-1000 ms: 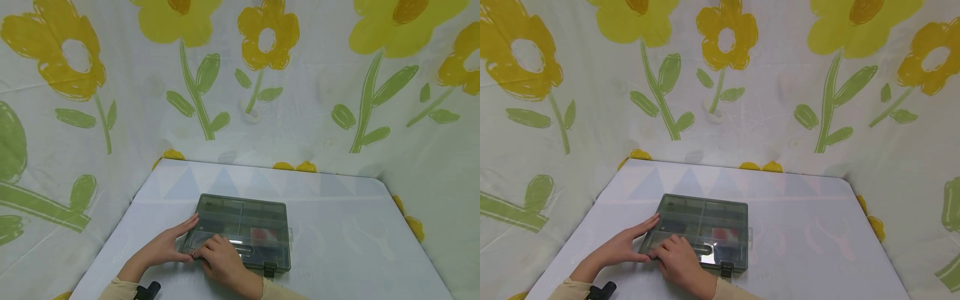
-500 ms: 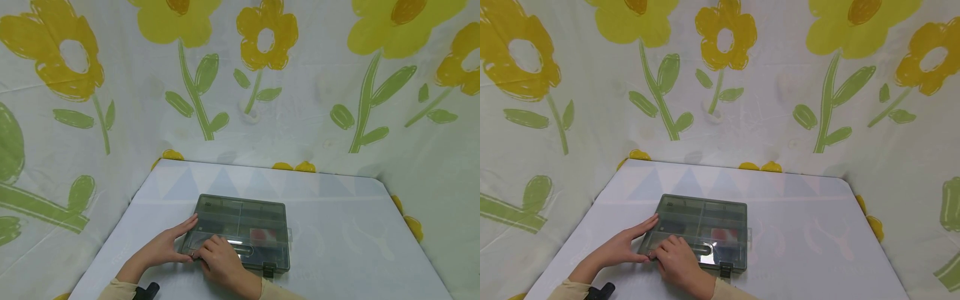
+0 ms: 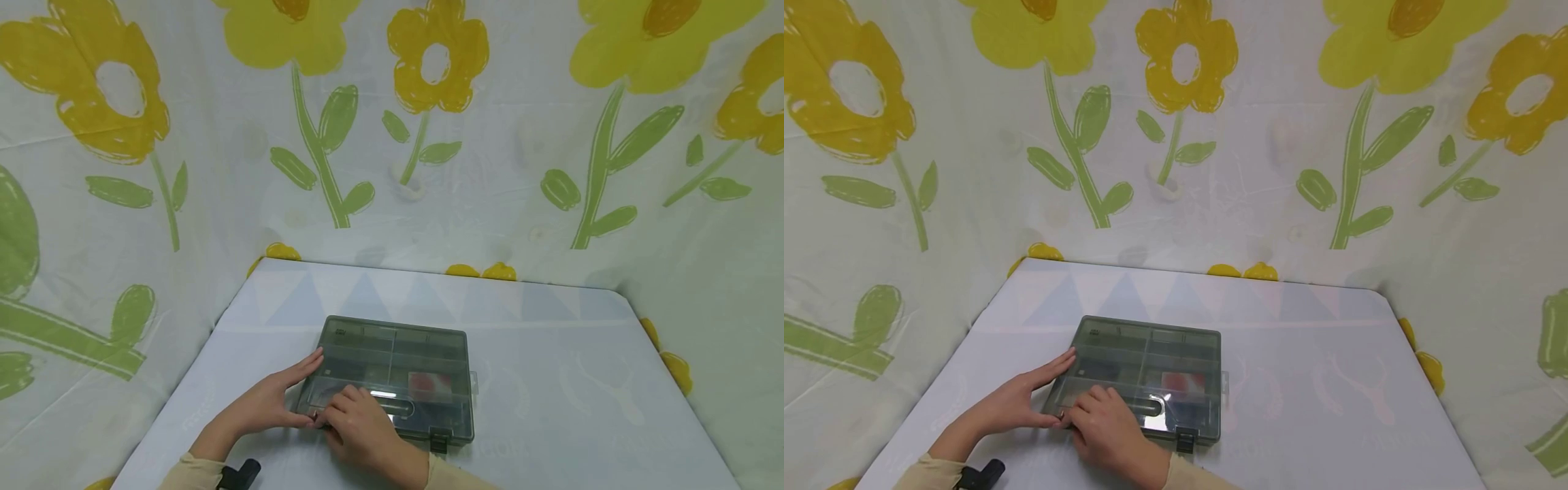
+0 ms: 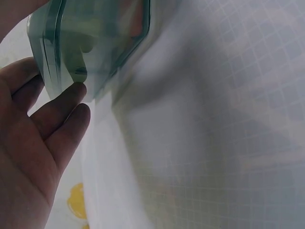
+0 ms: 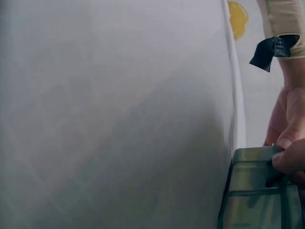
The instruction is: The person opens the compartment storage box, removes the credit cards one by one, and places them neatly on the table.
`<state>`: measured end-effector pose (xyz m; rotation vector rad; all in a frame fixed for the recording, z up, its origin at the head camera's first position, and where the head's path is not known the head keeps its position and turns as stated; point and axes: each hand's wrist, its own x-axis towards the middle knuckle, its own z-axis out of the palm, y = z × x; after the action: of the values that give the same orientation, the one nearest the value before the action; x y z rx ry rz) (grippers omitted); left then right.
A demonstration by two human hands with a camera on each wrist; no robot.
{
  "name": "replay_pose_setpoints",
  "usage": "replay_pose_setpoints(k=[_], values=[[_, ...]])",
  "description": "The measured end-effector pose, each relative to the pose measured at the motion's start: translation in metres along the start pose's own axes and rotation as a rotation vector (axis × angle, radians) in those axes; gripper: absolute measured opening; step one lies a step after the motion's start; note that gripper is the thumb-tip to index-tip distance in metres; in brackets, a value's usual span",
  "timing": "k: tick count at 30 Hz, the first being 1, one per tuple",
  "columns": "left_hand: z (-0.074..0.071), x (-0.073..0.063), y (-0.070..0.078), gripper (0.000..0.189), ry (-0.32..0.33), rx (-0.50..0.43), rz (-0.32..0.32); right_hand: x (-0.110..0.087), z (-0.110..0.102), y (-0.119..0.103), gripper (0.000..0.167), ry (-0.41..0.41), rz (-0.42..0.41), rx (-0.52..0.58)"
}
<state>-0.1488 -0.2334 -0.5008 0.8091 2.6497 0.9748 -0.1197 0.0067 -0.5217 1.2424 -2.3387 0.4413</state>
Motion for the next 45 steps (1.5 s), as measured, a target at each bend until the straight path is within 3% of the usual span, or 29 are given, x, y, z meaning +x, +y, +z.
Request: replay_pose_setpoints(k=[23, 27, 36, 45], values=[[-0.001, 0.0, 0.002, 0.109, -0.001, 0.001, -0.001, -0.002, -0.001, 0.003, 0.018, -0.031, -0.021, 0.042], [0.0, 0.0, 0.001, 0.109, 0.002, 0.011, -0.003, -0.004, -0.002, 0.005, 0.022, -0.042, -0.017, 0.099], [0.003, 0.0, -0.002, 0.108, 0.013, 0.012, 0.008, -0.01, -0.016, 0.014, 0.05, -0.114, 0.038, 0.294], [0.001, -0.001, -0.001, 0.107, 0.012, 0.01, 0.011, -0.026, -0.036, 0.031, 0.051, -0.182, 0.123, 0.397]])
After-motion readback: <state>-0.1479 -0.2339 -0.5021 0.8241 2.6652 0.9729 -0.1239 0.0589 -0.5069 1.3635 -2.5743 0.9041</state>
